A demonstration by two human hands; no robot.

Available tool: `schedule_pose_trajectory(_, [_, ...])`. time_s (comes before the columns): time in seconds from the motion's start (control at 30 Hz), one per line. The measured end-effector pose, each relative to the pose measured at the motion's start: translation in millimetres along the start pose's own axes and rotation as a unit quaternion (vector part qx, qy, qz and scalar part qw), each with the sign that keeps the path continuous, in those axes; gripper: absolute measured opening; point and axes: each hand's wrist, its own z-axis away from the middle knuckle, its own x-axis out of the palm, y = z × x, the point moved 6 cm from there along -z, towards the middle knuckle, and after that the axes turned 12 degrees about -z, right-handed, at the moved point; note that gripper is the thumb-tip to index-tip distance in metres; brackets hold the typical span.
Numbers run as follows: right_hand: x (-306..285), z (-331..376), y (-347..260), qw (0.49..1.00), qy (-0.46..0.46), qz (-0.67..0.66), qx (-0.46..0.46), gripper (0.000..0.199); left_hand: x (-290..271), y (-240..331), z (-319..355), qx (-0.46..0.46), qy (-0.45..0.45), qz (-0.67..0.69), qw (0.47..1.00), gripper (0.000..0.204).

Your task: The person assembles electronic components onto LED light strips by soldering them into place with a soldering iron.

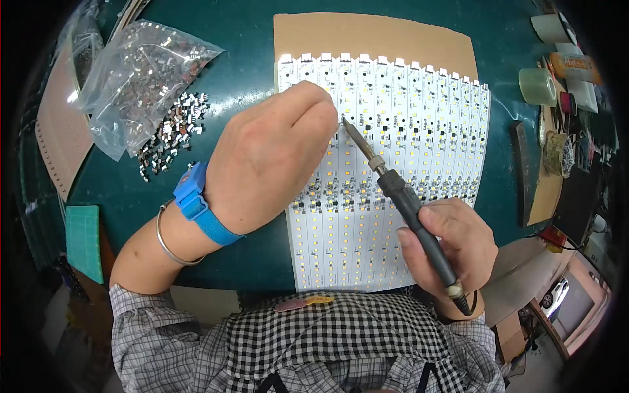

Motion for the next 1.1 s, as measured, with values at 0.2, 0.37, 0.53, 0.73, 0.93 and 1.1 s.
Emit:
schedule_pose_trajectory(0.2, [-25,18,6,0.992,0.102,-0.067,0.042,0.035,-1,2,0,-0.001,0.009,0.004,1.0,0.016])
schedule_pose_trajectory(0.37, [-58,37,4,0.964,0.25,-0.078,0.039,0.03,-5,4,0,0.009,0.023,0.01,1.0,0.018])
schedule_pose_trajectory(0.53, [-149,78,20,0.892,0.436,0.116,-0.009,0.023,-9,5,-2,0.008,0.014,-0.008,1.0,0.013])
schedule_pose_trajectory(0.73, [-221,113,90,0.782,0.441,0.426,0.115,0.034,-32,-1,0,-0.044,0.04,0.019,0.998,0.013])
schedule_pose_trajectory(0.93, [-183,95,32,0.811,0.523,0.256,0.057,0.027,-33,-10,12,-0.045,0.049,0.011,0.998,0.015])
schedule_pose_trajectory(1.1, [-115,57,-11,0.938,0.344,-0.017,-0.038,0.025,-28,-6,11,-0.037,0.014,0.001,0.999,0.014])
